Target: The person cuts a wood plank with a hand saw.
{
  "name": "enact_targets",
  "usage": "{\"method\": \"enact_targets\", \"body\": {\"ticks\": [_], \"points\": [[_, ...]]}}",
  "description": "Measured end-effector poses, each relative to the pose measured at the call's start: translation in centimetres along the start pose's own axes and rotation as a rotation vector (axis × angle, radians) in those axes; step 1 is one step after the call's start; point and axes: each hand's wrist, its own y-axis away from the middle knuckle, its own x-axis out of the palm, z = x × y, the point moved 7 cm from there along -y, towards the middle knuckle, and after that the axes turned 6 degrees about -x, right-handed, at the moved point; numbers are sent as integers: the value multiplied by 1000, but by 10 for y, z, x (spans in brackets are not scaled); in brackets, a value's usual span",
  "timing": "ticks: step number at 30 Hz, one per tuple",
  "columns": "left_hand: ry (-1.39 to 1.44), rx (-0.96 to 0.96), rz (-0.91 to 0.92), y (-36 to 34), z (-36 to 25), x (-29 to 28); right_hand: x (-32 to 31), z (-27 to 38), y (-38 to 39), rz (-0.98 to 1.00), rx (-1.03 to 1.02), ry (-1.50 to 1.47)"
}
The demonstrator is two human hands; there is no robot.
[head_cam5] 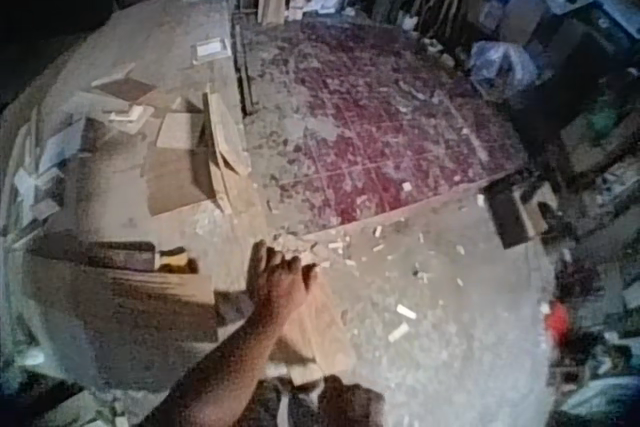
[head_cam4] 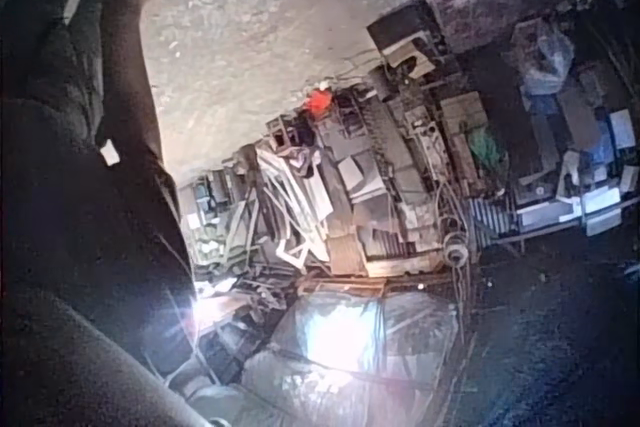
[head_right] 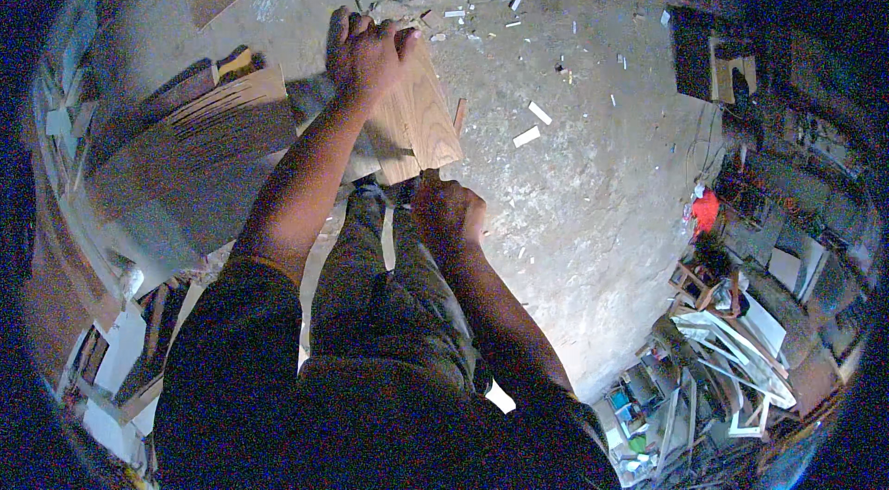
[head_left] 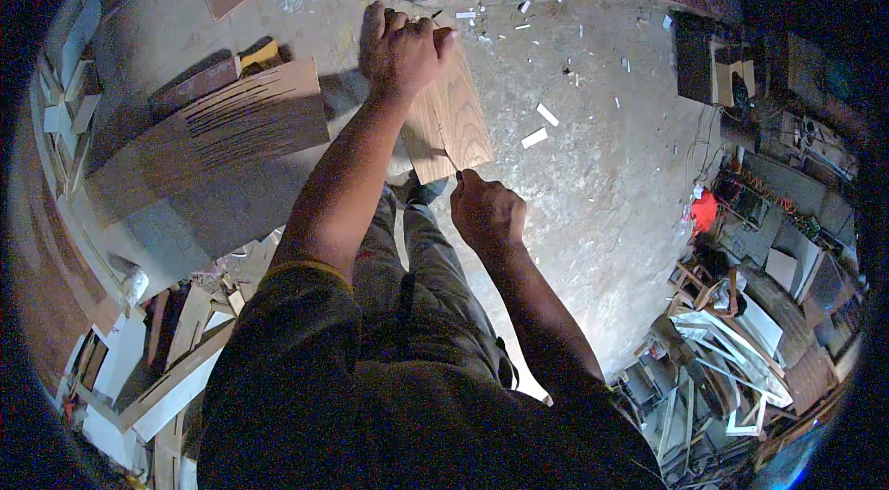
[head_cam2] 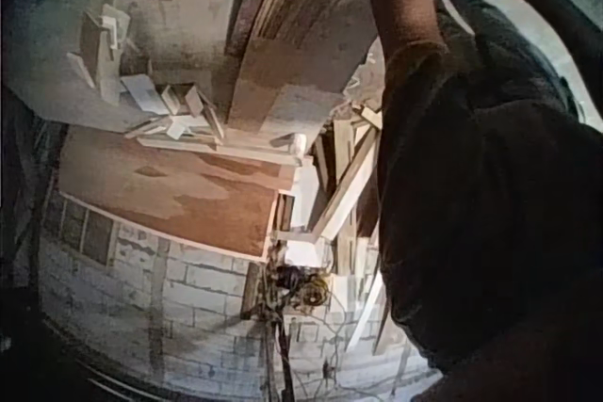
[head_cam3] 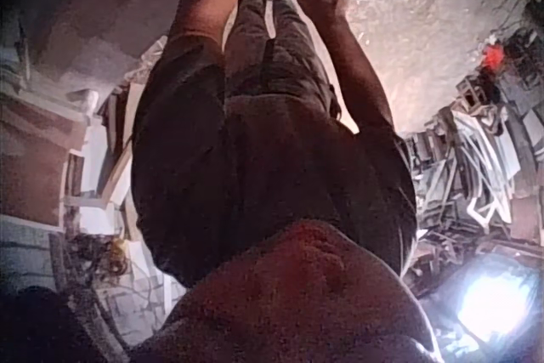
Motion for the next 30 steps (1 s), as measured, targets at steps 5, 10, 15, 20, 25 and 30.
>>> {"method": "enact_targets", "body": {"ticks": [5, 10, 15, 20, 25, 30], "points": [[1, -15, 42, -3, 1, -3, 4, -4, 9, 59, 69, -45], [-38, -16, 24, 0, 1, 1, 14, -8, 2, 63, 120, -32], [-29, 0, 134, 2, -1, 18, 24, -14, 3, 91, 143, -50], [41, 103, 63, 1, -17, 19, 25, -11, 8, 79, 137, -133], [180, 117, -28, 7, -18, 10, 26, -6, 9, 104, 121, -105], [82, 73, 117, 6, -13, 23, 22, -8, 13, 66, 95, -117]]}}
